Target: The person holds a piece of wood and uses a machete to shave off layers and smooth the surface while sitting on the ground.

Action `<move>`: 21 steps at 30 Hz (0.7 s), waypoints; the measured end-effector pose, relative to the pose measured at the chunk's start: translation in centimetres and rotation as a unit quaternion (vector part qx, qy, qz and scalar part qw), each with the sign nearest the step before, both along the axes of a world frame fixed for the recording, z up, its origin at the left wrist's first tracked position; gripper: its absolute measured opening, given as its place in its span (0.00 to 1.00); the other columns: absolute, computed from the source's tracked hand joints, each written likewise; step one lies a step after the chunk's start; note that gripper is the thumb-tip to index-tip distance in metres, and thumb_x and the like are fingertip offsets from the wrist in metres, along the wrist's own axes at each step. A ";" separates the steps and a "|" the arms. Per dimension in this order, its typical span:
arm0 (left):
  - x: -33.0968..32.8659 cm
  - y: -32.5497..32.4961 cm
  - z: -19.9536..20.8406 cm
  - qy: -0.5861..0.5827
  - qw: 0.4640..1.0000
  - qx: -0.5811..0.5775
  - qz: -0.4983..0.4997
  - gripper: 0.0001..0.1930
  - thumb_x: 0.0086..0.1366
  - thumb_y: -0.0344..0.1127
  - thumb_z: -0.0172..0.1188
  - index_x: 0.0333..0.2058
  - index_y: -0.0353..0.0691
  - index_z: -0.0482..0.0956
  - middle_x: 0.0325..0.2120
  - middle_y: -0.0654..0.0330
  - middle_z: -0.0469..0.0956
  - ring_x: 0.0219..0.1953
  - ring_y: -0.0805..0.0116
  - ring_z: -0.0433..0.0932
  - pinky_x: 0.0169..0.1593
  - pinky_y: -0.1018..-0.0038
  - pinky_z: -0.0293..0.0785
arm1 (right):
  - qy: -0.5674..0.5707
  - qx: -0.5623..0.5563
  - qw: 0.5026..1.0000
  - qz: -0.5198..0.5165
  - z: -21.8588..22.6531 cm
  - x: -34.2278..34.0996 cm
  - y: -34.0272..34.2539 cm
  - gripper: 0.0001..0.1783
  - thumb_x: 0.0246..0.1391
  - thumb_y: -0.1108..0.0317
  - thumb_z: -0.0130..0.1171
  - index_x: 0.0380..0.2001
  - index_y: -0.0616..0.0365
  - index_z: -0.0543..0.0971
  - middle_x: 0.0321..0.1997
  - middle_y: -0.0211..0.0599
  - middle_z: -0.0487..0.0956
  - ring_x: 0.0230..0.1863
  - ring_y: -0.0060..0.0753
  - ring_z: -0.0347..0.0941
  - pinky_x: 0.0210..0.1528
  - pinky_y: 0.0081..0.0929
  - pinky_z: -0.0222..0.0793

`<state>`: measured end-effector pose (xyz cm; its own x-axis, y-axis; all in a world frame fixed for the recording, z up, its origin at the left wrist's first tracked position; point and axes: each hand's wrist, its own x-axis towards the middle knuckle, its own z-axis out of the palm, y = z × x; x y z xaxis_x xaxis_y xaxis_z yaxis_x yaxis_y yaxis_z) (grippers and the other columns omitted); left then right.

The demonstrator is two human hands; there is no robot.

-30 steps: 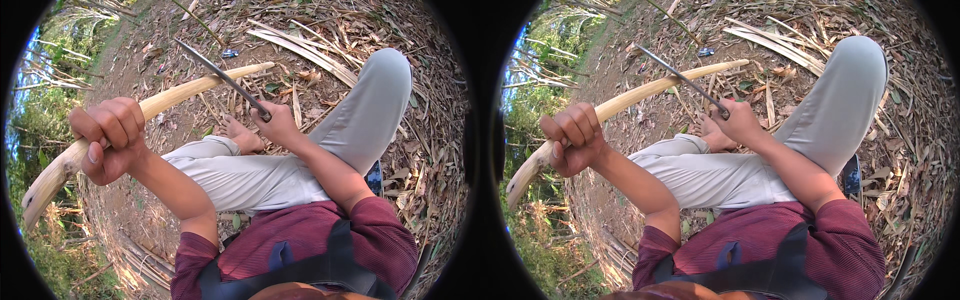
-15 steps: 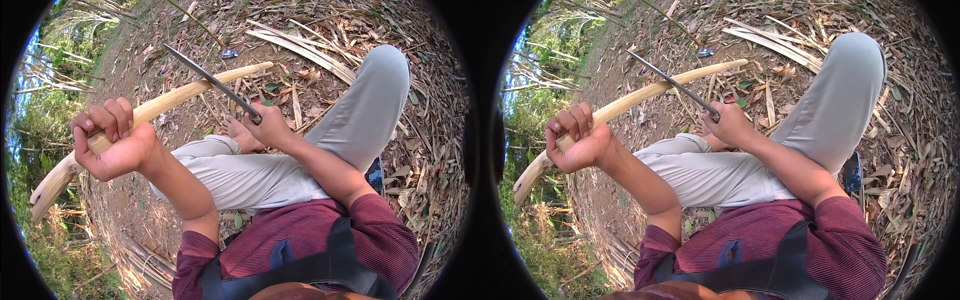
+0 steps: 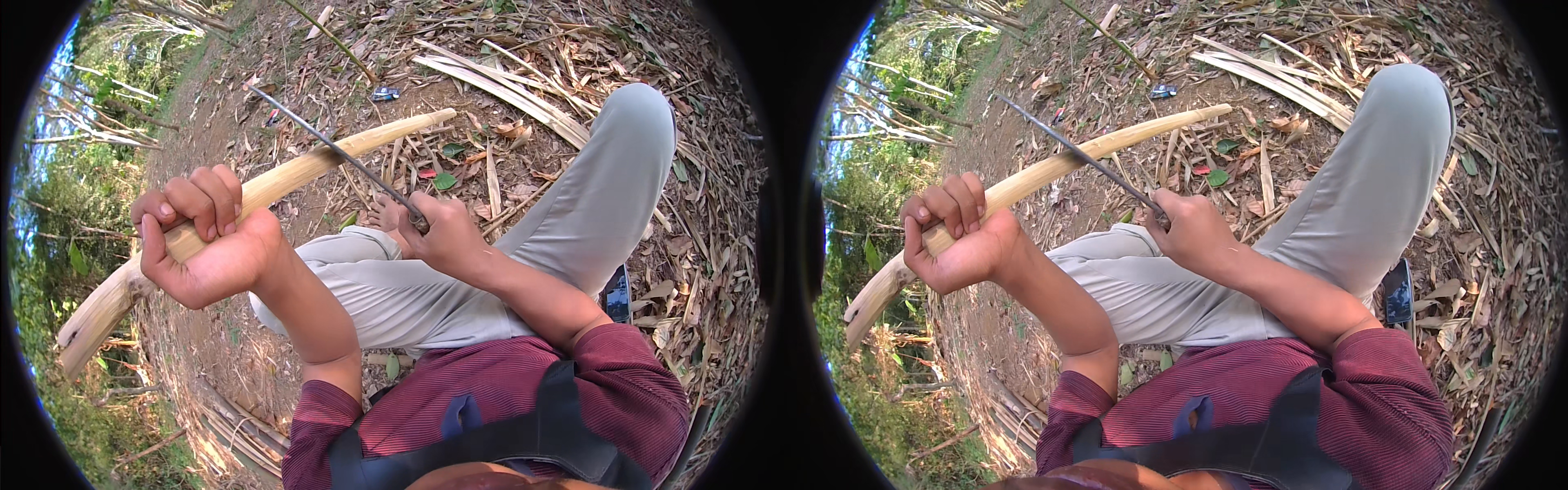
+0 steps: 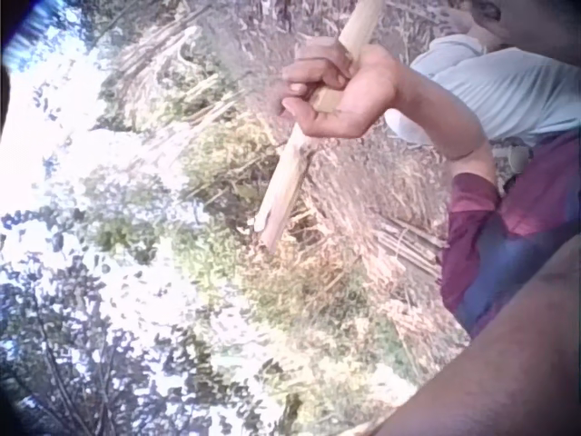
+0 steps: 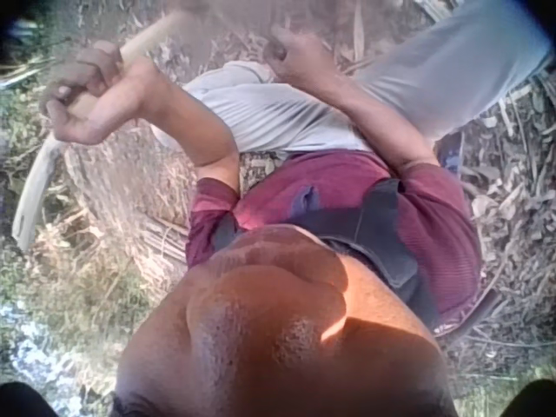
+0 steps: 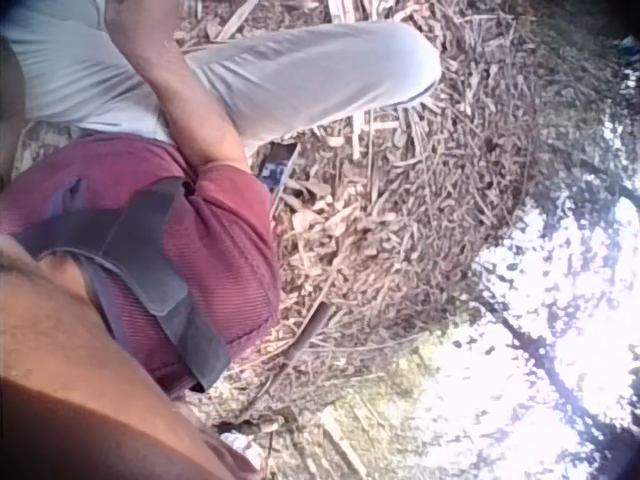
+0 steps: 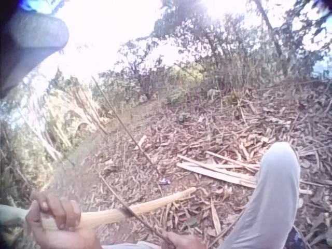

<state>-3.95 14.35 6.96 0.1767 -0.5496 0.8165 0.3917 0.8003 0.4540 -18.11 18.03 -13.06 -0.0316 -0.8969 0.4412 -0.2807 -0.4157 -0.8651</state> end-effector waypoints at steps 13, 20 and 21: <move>-3.6 1.3 0.1 -0.120 0.986 -0.030 -0.110 0.10 0.64 0.41 0.44 0.30 0.41 0.66 0.10 0.67 0.53 0.11 0.78 0.46 0.20 0.75 0.45 | -0.058 -0.033 0.998 -0.018 1.3 -2.2 -1.4 0.06 0.51 0.71 0.61 0.27 0.64 0.77 0.16 0.43 0.72 0.15 0.34 0.67 0.22 0.33 0.65; -2.0 0.3 0.7 -0.248 0.933 -0.083 -0.249 0.10 0.64 0.42 0.49 0.28 0.45 0.62 0.08 0.70 0.52 0.09 0.79 0.46 0.16 0.78 0.45 | 0.020 0.237 0.964 -0.118 -9.0 -5.7 -5.3 0.11 0.48 0.67 0.64 0.25 0.65 0.78 0.21 0.53 0.78 0.24 0.52 0.78 0.30 0.45 0.71; -2.3 0.0 0.9 -0.275 0.920 -0.100 -0.260 0.12 0.64 0.42 0.52 0.28 0.47 0.61 0.06 0.72 0.53 0.06 0.81 0.46 0.14 0.80 0.44 | -0.021 0.197 0.974 -0.108 -8.7 -4.8 -5.1 0.10 0.48 0.67 0.63 0.25 0.64 0.77 0.20 0.51 0.77 0.23 0.52 0.77 0.30 0.44 0.72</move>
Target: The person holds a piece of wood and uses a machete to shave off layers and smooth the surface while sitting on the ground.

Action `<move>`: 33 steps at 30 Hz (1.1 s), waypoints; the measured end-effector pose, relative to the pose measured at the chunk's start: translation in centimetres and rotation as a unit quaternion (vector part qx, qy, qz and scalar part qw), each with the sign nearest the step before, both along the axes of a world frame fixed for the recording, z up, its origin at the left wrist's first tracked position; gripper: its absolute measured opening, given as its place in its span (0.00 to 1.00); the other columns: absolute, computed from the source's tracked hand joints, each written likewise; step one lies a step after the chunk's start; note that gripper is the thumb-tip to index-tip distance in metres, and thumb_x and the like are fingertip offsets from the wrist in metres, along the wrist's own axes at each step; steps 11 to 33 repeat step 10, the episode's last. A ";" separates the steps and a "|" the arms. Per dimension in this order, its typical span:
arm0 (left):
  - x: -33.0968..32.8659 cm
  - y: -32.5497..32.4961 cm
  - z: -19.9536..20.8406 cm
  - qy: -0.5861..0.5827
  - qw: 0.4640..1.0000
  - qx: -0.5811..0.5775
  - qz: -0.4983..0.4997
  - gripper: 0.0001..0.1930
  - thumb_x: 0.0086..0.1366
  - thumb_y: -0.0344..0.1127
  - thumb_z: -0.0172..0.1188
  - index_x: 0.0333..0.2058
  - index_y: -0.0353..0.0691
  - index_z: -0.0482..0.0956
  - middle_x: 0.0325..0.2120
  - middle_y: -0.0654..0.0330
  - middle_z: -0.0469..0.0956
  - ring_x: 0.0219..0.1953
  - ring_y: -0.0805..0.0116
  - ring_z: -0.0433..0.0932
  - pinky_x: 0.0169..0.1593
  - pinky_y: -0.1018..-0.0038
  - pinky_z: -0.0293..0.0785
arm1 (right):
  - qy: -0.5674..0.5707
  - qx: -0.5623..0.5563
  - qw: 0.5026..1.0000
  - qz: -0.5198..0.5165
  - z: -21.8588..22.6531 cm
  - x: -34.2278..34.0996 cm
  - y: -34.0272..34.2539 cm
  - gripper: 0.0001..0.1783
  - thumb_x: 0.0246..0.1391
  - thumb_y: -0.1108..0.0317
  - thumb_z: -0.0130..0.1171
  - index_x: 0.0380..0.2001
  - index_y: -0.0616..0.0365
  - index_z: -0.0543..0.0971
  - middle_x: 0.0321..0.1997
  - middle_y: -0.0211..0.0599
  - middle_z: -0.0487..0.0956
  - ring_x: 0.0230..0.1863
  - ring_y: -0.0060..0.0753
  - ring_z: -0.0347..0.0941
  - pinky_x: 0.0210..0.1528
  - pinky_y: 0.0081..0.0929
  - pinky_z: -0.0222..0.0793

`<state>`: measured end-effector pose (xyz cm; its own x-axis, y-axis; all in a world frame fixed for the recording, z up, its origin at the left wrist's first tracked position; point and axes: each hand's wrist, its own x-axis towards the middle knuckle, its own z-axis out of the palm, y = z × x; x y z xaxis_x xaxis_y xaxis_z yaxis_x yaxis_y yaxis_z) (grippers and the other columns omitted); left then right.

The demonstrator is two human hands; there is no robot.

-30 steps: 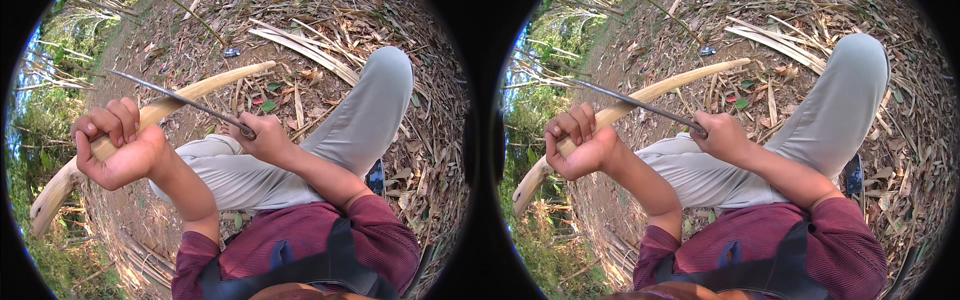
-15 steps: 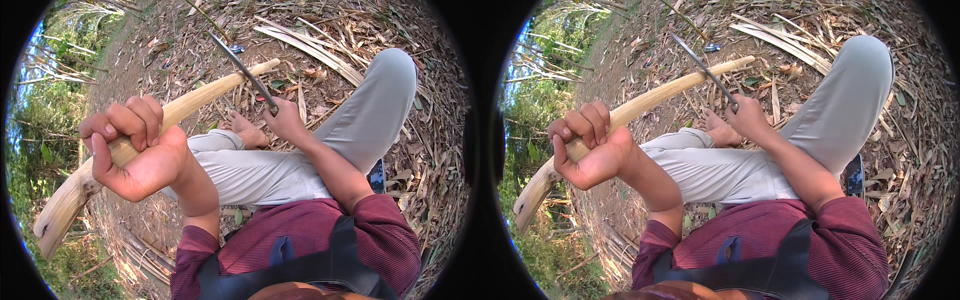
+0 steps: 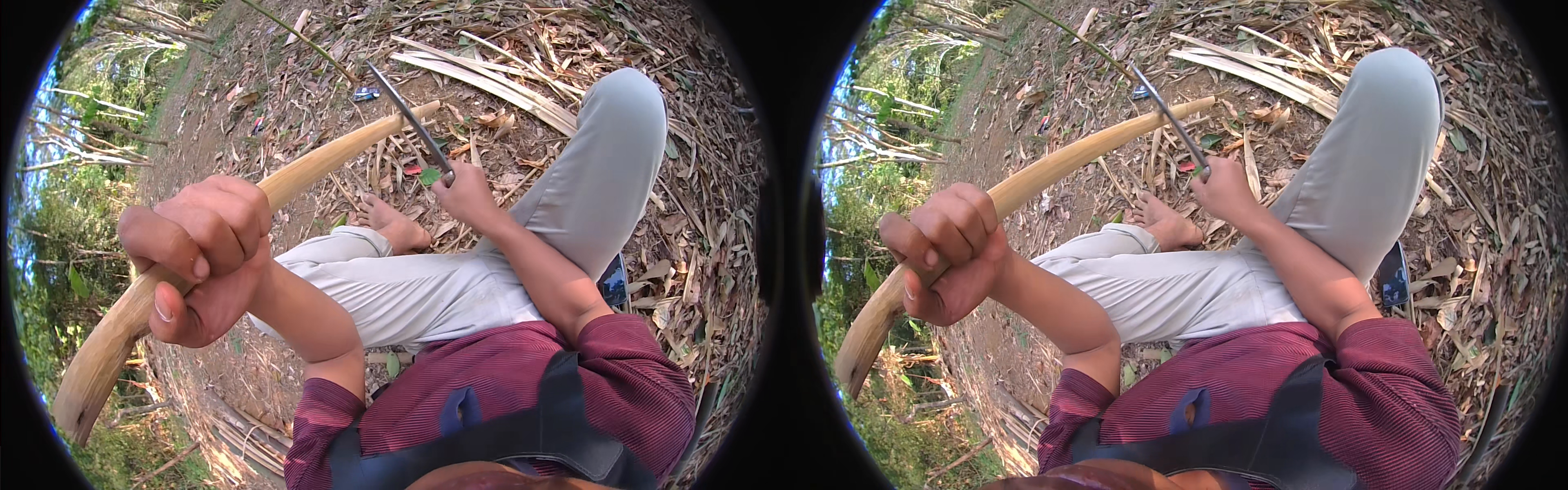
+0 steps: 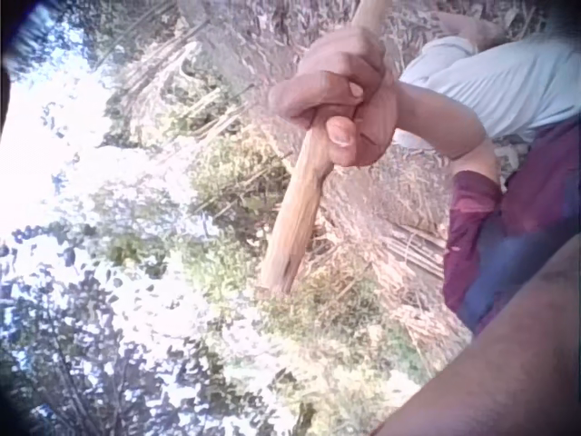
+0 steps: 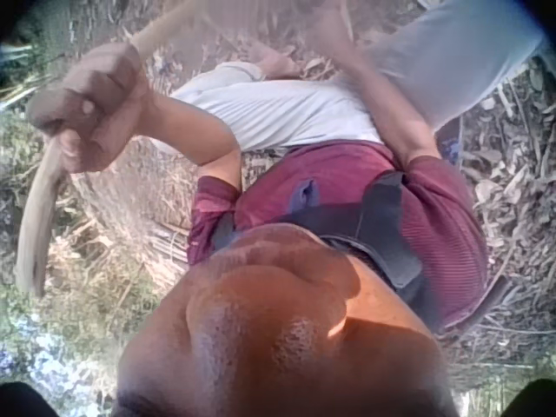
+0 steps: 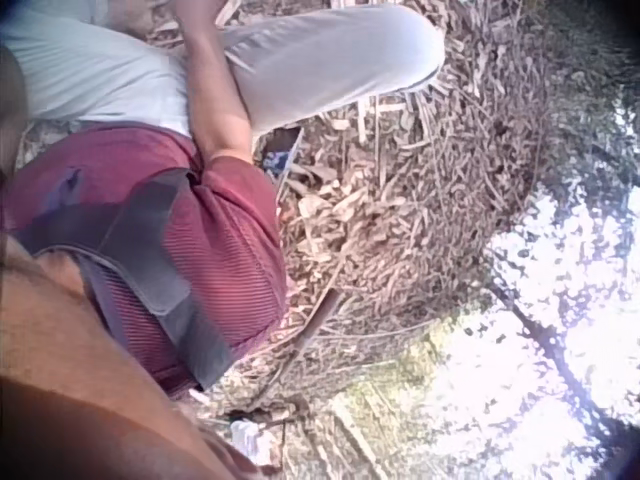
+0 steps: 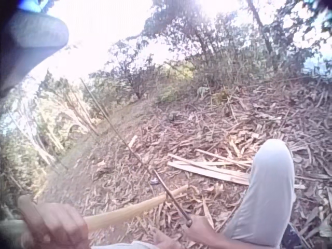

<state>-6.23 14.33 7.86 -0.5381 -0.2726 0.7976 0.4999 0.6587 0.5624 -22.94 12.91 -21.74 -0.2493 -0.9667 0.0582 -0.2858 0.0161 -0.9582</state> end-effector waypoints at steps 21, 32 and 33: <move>3.9 -2.0 -0.3 -0.006 0.992 0.031 -0.123 0.20 0.65 0.48 0.56 0.20 0.43 0.63 0.04 0.70 0.57 0.04 0.79 0.50 0.10 0.78 0.46 | 0.031 -0.152 0.987 0.046 3.9 2.1 1.4 0.07 0.51 0.71 0.62 0.34 0.61 0.80 0.18 0.47 0.75 0.18 0.37 0.75 0.24 0.33 0.69; 3.9 -2.0 -0.3 -0.006 0.992 0.031 -0.123 0.20 0.65 0.48 0.56 0.20 0.43 0.63 0.04 0.70 0.57 0.04 0.79 0.50 0.10 0.78 0.46 | 0.031 -0.152 0.987 0.046 3.9 2.1 1.4 0.07 0.51 0.71 0.62 0.34 0.61 0.80 0.18 0.47 0.75 0.18 0.37 0.75 0.24 0.33 0.69; 3.9 -2.0 -0.3 -0.006 0.992 0.031 -0.123 0.20 0.65 0.48 0.56 0.20 0.43 0.63 0.04 0.70 0.57 0.04 0.79 0.50 0.10 0.78 0.46 | 0.031 -0.152 0.987 0.046 3.9 2.1 1.4 0.07 0.51 0.71 0.62 0.34 0.61 0.80 0.18 0.47 0.75 0.18 0.37 0.75 0.24 0.33 0.69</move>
